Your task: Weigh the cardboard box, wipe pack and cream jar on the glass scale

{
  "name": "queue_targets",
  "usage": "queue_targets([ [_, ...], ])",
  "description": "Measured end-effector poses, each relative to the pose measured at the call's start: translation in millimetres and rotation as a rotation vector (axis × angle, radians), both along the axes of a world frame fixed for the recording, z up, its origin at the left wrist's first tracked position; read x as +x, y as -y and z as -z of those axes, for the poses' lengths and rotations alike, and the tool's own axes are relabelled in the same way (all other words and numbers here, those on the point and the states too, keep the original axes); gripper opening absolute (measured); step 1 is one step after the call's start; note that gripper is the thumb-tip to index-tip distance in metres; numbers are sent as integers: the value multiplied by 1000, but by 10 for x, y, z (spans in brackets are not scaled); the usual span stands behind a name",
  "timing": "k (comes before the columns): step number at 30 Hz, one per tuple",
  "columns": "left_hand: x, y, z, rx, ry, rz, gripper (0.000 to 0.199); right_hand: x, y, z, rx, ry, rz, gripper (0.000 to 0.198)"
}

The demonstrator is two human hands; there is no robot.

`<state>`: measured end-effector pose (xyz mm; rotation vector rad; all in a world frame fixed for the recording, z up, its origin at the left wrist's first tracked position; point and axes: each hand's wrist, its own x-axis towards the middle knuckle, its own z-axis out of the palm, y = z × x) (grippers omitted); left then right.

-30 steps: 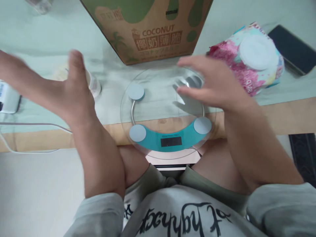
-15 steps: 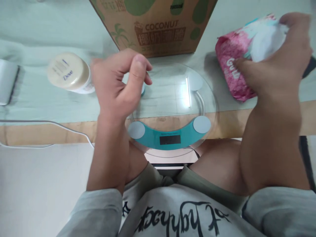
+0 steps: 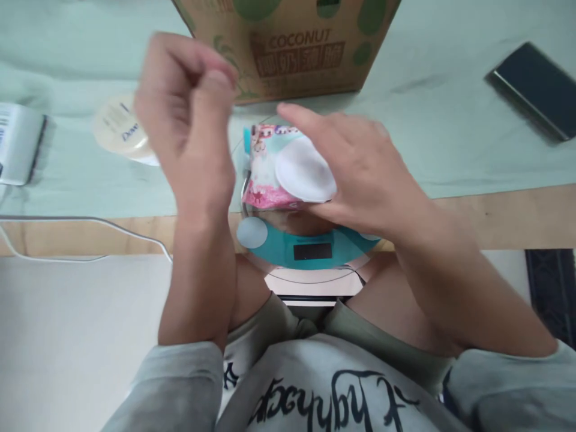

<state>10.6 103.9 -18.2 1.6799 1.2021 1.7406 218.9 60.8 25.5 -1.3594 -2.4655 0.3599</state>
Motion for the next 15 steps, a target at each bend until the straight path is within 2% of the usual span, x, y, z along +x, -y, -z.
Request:
queue_targets([
  [3,214,48,106,-50,-87,12,37,171,-94,135,-2,-153,-66,79],
  [7,238,20,215,-96,-192,81,32,273,-239,360,-4,-395,31,60],
  [11,201,9,221,-141,-289,211,23,209,-281,506,-120,-421,67,59],
  [15,239,75,158,-229,-312,153,15,182,-274,502,-170,-460,90,62],
])
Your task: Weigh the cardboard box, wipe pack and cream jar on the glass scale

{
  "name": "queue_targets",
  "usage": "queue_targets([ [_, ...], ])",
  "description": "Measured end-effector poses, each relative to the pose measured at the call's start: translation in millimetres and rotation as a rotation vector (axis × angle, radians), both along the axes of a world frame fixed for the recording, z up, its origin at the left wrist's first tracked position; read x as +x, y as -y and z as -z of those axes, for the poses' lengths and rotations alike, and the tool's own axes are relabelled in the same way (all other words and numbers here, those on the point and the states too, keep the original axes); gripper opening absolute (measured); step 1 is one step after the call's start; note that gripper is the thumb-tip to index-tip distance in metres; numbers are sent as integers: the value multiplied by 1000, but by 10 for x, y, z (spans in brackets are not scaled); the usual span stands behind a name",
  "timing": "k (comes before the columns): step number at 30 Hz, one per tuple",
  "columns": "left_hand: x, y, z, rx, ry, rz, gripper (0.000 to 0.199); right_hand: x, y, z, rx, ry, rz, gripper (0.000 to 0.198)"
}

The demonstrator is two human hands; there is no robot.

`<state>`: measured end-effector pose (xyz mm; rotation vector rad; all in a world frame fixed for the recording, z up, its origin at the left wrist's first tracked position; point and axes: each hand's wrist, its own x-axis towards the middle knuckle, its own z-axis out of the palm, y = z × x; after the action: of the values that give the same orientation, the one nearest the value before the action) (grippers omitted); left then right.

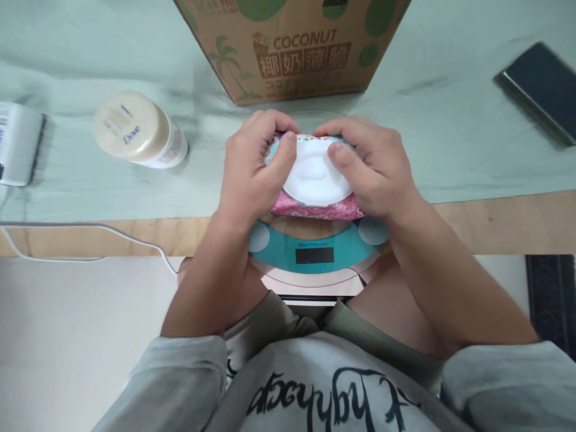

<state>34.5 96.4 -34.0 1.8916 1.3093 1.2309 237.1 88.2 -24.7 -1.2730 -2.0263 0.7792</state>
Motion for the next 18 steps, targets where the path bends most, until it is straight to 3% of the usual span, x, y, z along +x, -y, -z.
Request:
queue_targets([
  [4,7,24,-36,23,-15,6,14,9,2,-22,-15,13,2,66],
  [9,-36,-45,3,9,39,85,12,27,-17,-78,-48,10,-29,52],
  [13,-63,-108,68,-28,116,134,18,21,-55,-110,-86,5,-41,43],
  [18,-79,-119,112,-12,66,135,27,8,-76,-101,-115,16,-9,42],
])
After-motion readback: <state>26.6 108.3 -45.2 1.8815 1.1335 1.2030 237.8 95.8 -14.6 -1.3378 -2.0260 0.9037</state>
